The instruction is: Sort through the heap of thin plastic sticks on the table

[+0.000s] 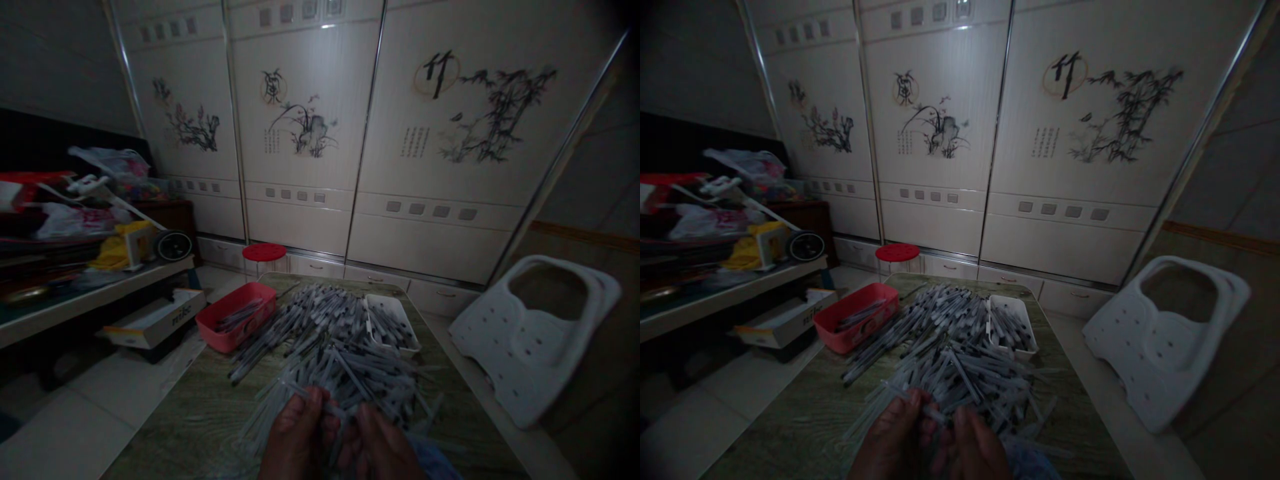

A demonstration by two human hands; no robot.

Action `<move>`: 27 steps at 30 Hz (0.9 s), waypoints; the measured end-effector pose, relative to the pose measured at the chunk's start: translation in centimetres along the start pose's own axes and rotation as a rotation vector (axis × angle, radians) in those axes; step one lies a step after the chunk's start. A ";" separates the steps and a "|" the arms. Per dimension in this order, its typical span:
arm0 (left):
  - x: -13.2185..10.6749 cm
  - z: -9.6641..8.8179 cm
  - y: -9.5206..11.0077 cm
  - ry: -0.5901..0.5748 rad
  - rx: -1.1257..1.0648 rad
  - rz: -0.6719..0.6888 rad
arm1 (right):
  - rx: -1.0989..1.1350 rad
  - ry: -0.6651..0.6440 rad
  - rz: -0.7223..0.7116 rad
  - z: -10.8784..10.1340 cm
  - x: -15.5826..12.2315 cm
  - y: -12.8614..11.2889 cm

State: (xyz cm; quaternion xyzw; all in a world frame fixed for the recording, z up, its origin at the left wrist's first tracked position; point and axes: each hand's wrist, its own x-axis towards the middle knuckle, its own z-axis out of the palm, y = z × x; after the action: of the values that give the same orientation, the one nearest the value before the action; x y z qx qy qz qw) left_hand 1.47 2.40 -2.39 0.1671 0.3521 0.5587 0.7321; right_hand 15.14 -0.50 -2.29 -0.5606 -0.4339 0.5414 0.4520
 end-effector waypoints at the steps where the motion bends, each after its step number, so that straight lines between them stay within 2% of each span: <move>1: 0.1 -0.1 0.0 -0.003 0.008 -0.001 | 0.010 -0.013 0.002 0.0 0.0 0.0; 5: -0.1 0.2 0.5 0.016 0.000 0.035 | 0.044 -0.043 -0.074 -0.1 0.0 -0.5; 10: -0.5 0.6 0.8 0.003 0.003 0.013 | 0.102 -0.013 0.075 -0.2 0.1 -0.8; 16: -0.3 0.4 0.2 0.034 -0.030 0.028 | -0.088 -0.039 -0.122 -1.0 0.3 -0.3; 20: -0.4 0.4 0.5 0.056 -0.055 -0.030 | -0.303 0.050 -0.260 -1.4 0.1 -0.4; 22: -0.4 0.5 1.0 0.109 -0.051 -0.026 | -0.392 0.101 -0.312 -1.3 -0.2 -0.5; 25: -0.6 0.7 2.0 0.223 -0.048 0.048 | -0.419 0.166 -0.325 -1.4 -0.4 -0.9; 27: -0.7 0.6 2.4 0.235 -0.034 0.091 | -0.368 0.231 -0.313 -1.8 -0.2 -1.2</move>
State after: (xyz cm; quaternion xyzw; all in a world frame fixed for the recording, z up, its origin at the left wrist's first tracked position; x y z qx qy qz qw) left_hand 0.14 2.58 -0.23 0.1041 0.4180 0.6130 0.6623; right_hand 16.91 -0.53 -1.07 -0.6177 -0.5519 0.3092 0.4672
